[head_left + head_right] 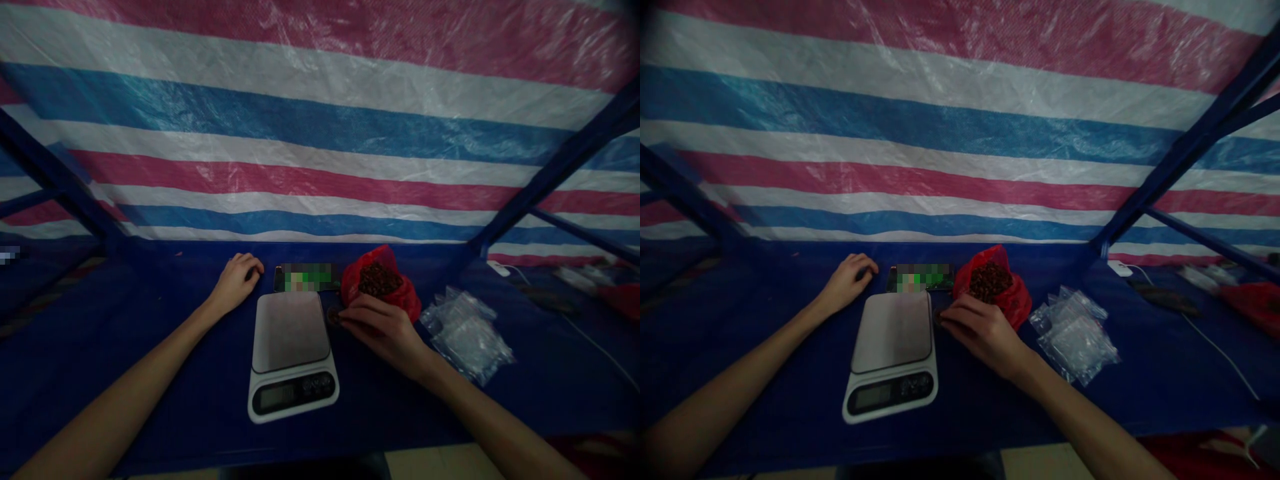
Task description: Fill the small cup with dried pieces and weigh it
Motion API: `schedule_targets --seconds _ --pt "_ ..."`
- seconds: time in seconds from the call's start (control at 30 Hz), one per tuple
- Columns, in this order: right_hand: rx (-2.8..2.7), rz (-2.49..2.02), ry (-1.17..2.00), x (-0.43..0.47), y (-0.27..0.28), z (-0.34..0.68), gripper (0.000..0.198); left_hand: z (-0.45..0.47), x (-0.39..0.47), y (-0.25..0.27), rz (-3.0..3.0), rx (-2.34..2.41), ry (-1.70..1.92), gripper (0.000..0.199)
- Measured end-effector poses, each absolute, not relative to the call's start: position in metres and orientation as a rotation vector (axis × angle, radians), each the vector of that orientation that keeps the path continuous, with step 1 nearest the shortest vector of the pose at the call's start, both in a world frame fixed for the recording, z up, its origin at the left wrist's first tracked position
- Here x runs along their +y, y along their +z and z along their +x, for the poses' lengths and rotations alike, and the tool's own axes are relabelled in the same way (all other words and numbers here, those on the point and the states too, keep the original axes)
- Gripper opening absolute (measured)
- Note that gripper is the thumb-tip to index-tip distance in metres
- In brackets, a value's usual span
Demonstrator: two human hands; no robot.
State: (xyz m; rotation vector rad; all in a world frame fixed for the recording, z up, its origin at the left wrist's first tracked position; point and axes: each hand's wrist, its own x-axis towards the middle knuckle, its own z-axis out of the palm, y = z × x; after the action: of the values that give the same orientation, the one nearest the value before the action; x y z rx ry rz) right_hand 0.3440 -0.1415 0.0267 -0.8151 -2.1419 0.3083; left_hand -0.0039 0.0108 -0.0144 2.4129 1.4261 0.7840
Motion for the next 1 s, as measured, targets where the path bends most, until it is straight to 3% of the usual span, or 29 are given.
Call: schedule_targets --seconds 0.47,0.63,0.77,1.0 --pt "-2.039 -0.989 0.424 -0.124 0.013 0.342 0.018 -0.002 0.010 -0.013 2.419 1.416 0.791 0.020" --pt "-2.145 -1.203 0.227 -0.104 0.021 0.346 0.036 -0.002 0.010 -0.013 2.406 1.419 0.816 0.020" --pt "-2.366 -1.460 0.034 -0.086 0.035 0.342 0.024 -0.003 0.008 -0.014 2.404 1.422 0.836 0.021" --pt "-2.555 -1.338 -0.009 -0.082 0.030 0.342 0.011 -0.004 0.008 -0.014 2.398 1.427 0.835 0.021"
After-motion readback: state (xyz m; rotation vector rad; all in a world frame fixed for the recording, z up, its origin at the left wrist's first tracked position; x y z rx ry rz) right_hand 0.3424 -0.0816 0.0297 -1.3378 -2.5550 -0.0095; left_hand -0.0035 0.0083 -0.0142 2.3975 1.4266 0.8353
